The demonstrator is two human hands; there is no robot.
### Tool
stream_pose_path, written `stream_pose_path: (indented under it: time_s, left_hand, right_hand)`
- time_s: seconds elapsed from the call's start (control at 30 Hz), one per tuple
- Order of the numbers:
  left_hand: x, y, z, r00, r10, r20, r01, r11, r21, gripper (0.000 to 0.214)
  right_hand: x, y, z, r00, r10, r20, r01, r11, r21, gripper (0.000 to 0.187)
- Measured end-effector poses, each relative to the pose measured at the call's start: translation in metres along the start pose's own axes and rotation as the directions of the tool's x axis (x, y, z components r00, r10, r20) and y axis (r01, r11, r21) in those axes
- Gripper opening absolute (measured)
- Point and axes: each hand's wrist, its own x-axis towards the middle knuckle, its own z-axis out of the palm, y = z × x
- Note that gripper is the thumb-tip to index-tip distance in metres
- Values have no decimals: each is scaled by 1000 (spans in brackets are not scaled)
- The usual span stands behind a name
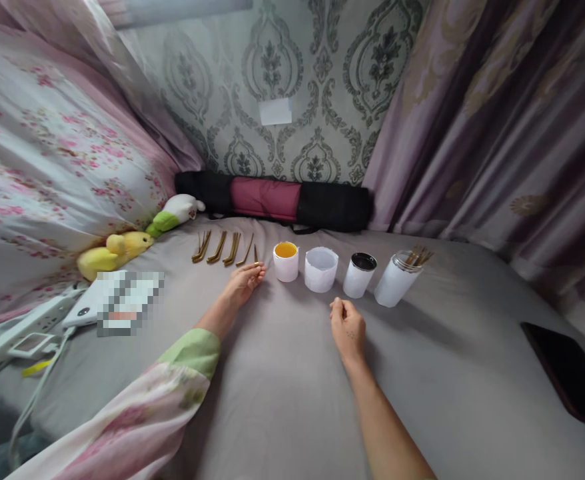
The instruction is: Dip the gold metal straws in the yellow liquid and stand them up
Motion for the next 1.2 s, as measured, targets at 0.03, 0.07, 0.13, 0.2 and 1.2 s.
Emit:
stream_pose_path:
  time_s: [0.03,0.07,0.13,0.2,1.2]
  left_hand:
    - [-2,-2,0,1000,6,4,-6,1000,1,15]
    - [-4,-4,1,1000,14,10,-14,1000,3,15]
    - [-8,-8,1,999,40,26,-41,999,11,14]
    - [-11,-12,1,997,68,36,-69,997,23,15]
    - [-52,-32,13,870,478,122,-469,726,504,25]
  right_hand:
    - [0,0,0,1000,0,1,0,1000,-2,39]
    - [0,0,0,1000,1,4,-1,1000,-3,39]
    - [0,0,0,1000,6,6,-6,1000,-1,39]
    - [0,0,0,1000,8,7,-8,1000,6,39]
    - [-2,-2,0,999,28,26,-29,999,37,42]
